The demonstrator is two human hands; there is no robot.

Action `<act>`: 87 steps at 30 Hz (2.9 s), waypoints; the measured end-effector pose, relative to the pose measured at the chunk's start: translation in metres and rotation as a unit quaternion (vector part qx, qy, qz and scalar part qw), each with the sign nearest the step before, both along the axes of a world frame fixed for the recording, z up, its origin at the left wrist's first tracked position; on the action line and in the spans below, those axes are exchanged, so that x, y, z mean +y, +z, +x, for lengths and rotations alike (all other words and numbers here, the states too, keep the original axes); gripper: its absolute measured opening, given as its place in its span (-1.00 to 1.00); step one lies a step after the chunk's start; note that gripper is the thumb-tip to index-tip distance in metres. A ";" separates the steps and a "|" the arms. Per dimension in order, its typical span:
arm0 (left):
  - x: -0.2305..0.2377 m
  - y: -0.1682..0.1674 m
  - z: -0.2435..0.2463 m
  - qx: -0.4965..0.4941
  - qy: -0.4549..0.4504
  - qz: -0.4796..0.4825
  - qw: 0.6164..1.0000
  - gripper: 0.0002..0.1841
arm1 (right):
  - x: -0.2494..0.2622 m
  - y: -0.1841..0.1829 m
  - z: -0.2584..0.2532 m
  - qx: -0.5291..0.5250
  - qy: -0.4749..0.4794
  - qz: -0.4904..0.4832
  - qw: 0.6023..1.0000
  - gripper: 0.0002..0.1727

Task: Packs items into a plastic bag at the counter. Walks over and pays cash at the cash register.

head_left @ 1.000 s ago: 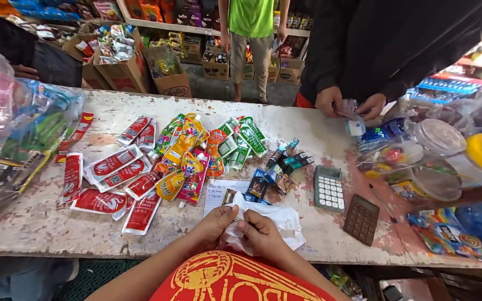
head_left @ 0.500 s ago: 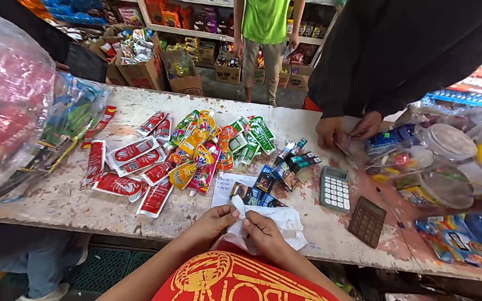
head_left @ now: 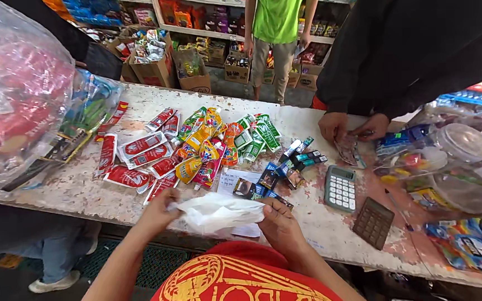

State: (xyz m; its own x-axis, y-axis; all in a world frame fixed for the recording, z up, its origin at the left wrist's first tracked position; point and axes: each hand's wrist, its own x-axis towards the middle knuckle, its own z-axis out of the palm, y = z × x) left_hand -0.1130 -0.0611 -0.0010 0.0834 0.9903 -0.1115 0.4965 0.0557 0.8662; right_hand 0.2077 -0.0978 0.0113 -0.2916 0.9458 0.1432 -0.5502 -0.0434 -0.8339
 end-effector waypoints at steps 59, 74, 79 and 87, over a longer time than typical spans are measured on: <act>0.021 0.066 0.067 -0.357 -0.049 0.072 0.930 -0.69 | 0.060 0.086 0.040 -0.639 0.211 0.150 0.725 -0.36; 0.029 0.066 0.057 -0.408 -0.295 0.129 0.854 -0.76 | 0.095 -0.002 0.070 -0.749 -0.133 -0.119 0.638 -0.26; 0.025 0.078 0.073 -0.404 -0.297 0.093 0.860 -0.82 | 0.107 -0.007 0.016 -0.785 -0.050 -0.120 0.606 -0.09; 0.026 0.087 0.067 -0.368 -0.286 0.109 0.878 -0.17 | 0.102 0.016 0.066 -0.362 -0.149 -0.063 0.918 -0.27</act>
